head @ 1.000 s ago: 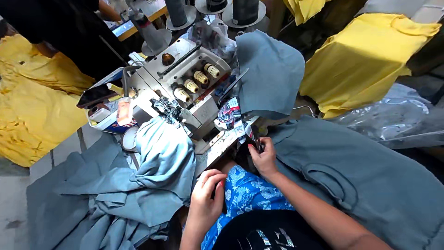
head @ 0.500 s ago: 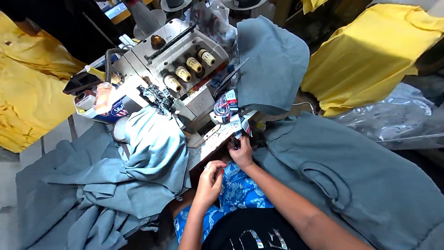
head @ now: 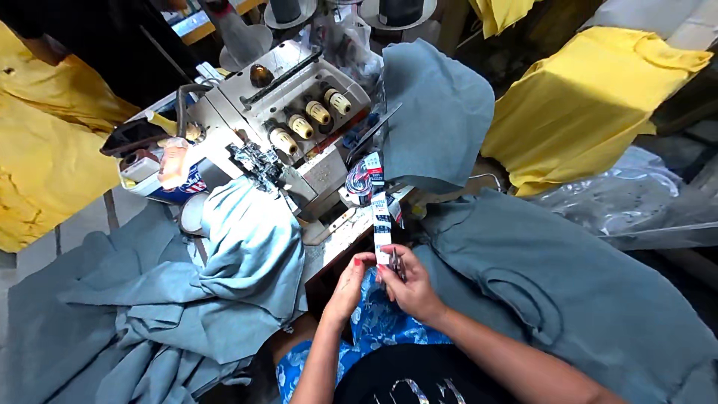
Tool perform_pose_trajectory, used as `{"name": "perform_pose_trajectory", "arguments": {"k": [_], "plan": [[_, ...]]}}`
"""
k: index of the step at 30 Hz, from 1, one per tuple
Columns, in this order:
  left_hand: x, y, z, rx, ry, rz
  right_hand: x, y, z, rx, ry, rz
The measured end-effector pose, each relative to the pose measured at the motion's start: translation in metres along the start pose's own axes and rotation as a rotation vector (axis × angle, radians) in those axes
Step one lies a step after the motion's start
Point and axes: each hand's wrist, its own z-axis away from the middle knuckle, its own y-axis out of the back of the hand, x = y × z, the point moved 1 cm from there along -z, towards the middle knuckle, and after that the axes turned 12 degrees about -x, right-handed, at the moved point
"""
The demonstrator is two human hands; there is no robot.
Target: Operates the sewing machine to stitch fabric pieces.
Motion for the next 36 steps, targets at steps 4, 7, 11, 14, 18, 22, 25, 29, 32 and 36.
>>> {"name": "perform_pose_trajectory", "arguments": {"k": [4,7,11,14,18,22,25,29,32,36], "plan": [[0.002,-0.011,0.002,-0.174,0.069,0.291,-0.036,0.010,-0.015,-0.141,-0.196,-0.426],[-0.003,-0.012,0.013,-0.388,0.022,0.553,-0.034,0.024,-0.023,-0.188,-0.261,-0.500],[0.012,-0.019,0.029,-0.217,0.018,0.503,-0.023,0.025,-0.016,-0.038,-0.181,-0.025],[0.040,-0.021,0.031,0.119,0.094,0.109,-0.015,0.018,-0.001,0.108,0.024,0.243],[0.062,-0.019,0.026,0.170,0.033,-0.101,-0.031,-0.004,0.006,-0.006,0.024,0.049],[0.079,-0.006,0.013,0.130,-0.046,-0.096,-0.042,-0.004,-0.028,0.110,0.050,0.110],[0.090,0.009,0.004,0.071,-0.084,-0.094,-0.047,0.008,-0.058,0.062,0.114,0.178],[0.095,0.025,-0.012,-0.040,-0.021,-0.143,-0.051,0.020,-0.094,-0.039,-0.021,0.245],[0.096,0.029,-0.018,-0.001,0.086,-0.077,-0.053,0.037,-0.101,-0.143,-0.087,0.252],[0.097,0.032,-0.019,0.020,0.192,0.010,-0.057,0.059,-0.073,-0.195,0.011,0.672]]}}
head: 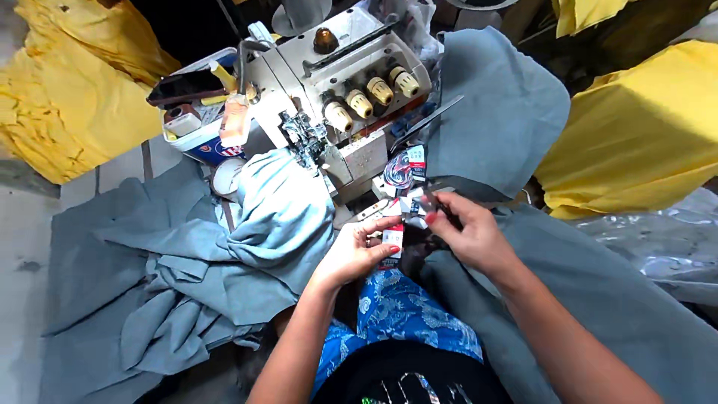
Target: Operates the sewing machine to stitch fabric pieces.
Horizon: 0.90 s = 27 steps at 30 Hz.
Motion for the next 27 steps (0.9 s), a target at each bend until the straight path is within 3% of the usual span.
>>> {"name": "perform_pose_trajectory", "arguments": {"k": [5,8,15,19,27], "plan": [[-0.002,0.008,-0.003,-0.013,0.029,-0.014,0.005,-0.010,0.034,0.092,0.216,0.602],[-0.002,0.011,-0.003,-0.070,0.033,0.009,0.005,-0.019,0.034,0.104,0.275,0.758],[-0.003,0.012,-0.002,-0.128,-0.022,0.029,-0.004,-0.035,0.021,0.103,0.363,0.802],[-0.007,0.013,0.001,-0.027,-0.105,-0.005,-0.005,-0.033,0.018,0.085,0.360,0.803],[-0.009,0.014,0.000,-0.080,-0.046,-0.036,-0.006,-0.033,0.016,0.082,0.387,0.851]]}}
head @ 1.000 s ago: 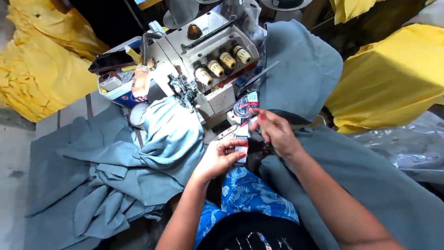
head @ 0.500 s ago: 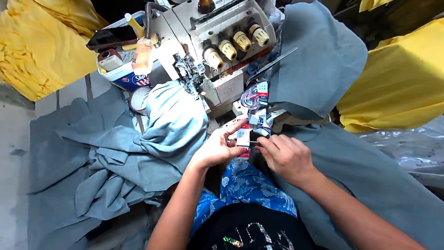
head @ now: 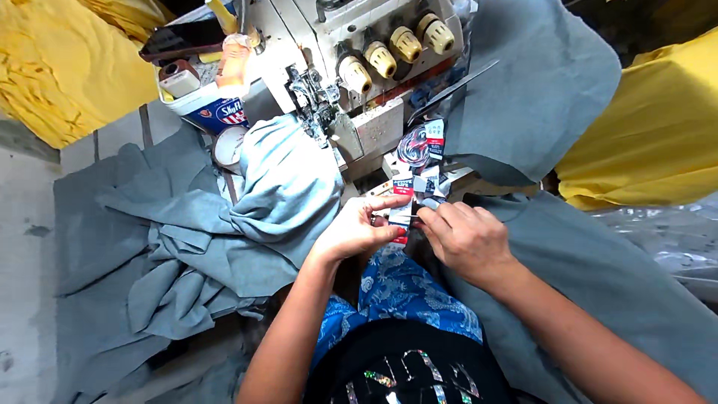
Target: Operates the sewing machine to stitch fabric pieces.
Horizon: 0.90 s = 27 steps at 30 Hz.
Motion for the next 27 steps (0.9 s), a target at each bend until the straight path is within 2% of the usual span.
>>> {"name": "perform_pose_trajectory", "arguments": {"k": [27], "plan": [[-0.0036,-0.0025,-0.0079,-0.016,0.026,0.130,-0.0047,-0.0074,-0.0007,-0.014,-0.032,0.025]]}}
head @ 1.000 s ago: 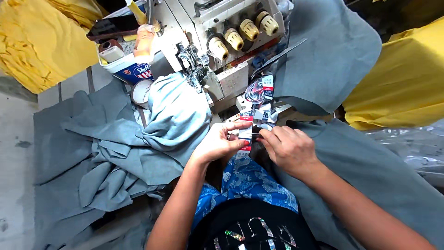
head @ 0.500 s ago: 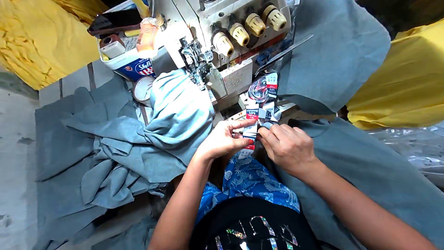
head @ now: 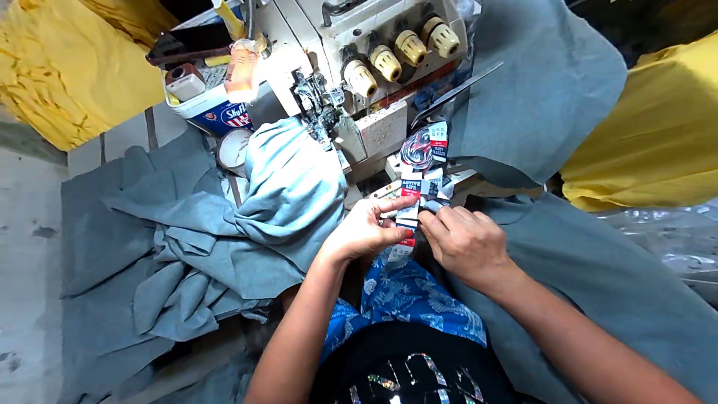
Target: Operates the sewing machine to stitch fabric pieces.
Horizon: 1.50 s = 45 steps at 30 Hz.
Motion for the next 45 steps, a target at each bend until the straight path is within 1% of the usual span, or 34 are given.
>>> {"name": "perform_pose_trajectory", "arguments": {"k": [2,4,5,6,7,9,10,12,13,14,15,16,18,20,21,23,26,28,32,34,36,38,40,41,44,45], "plan": [[-0.001,0.000,0.000,-0.023,0.000,-0.001,-0.001,0.000,0.001,0.003,-0.018,-0.020],[0.002,-0.001,0.003,-0.034,0.027,-0.094,-0.002,0.001,0.002,0.021,-0.078,-0.157],[0.006,-0.003,0.008,-0.032,0.058,-0.211,-0.002,0.002,0.003,0.032,-0.131,-0.307],[0.010,-0.005,0.015,-0.006,0.088,-0.354,-0.003,0.003,0.005,0.041,-0.190,-0.532],[0.014,-0.009,0.025,0.042,0.078,-0.494,-0.004,0.003,0.006,0.045,-0.233,-0.821],[0.013,-0.016,0.047,0.183,-0.081,-0.725,-0.014,0.000,0.007,0.004,-0.273,-1.325],[0.011,-0.018,0.058,0.259,-0.213,-0.807,-0.024,-0.001,0.008,-0.067,-0.304,-1.515],[0.012,-0.021,0.077,0.360,-0.478,-0.898,-0.046,-0.002,0.003,-0.340,-0.423,-1.837],[0.015,-0.022,0.085,0.364,-0.563,-0.940,-0.058,-0.003,-0.001,-0.476,-0.460,-1.989],[0.018,-0.023,0.092,0.350,-0.618,-0.990,-0.068,-0.005,-0.006,-0.581,-0.454,-2.122],[0.020,-0.025,0.098,0.331,-0.657,-1.050,-0.076,-0.007,-0.012,-0.634,-0.428,-2.216],[0.021,-0.026,0.103,0.313,-0.685,-1.103,-0.083,-0.007,-0.018,-0.626,-0.412,-2.278],[0.019,-0.028,0.110,0.311,-0.714,-1.191,-0.092,-0.005,-0.032,-0.502,-0.432,-2.307],[0.011,-0.025,0.116,0.387,-0.691,-1.161,-0.095,0.000,-0.043,-0.355,-0.413,-2.216],[0.006,-0.021,0.117,0.435,-0.657,-1.111,-0.094,0.001,-0.045,-0.297,-0.364,-2.150],[-0.006,-0.007,0.115,0.472,-0.615,-0.971,-0.092,-0.001,-0.047,-0.234,-0.278,-2.028],[-0.017,0.004,0.111,0.420,-0.589,-0.714,-0.092,-0.003,-0.046,-0.174,-0.267,-1.935],[-0.015,0.005,0.111,0.423,-0.568,-0.587,-0.093,-0.004,-0.045,-0.124,-0.287,-1.878],[-0.006,0.004,0.108,0.507,-0.525,-0.520,-0.090,-0.008,-0.042,-0.099,-0.243,-1.730],[-0.004,0.005,0.107,0.542,-0.497,-0.561,-0.088,-0.007,-0.042,-0.133,-0.244,-1.667],[-0.001,0.005,0.105,0.571,-0.471,-0.645,-0.088,-0.004,-0.042,-0.152,-0.277,-1.686],[0.001,0.005,0.103,0.590,-0.474,-0.741,-0.085,-0.006,-0.042,-0.156,-0.237,-1.715],[0.001,0.004,0.100,0.606,-0.471,-0.750,-0.084,-0.008,-0.042,-0.129,-0.212,-1.658],[0.000,0.003,0.099,0.606,-0.457,-0.687,-0.084,-0.008,-0.042,-0.113,-0.221,-1.626],[0.002,0.000,0.098,0.553,-0.383,-0.326,-0.086,-0.005,-0.044,-0.079,-0.261,-1.606],[0.000,-0.001,0.097,0.570,-0.363,-0.254,-0.085,-0.004,-0.044,-0.081,-0.265,-1.611]]}}
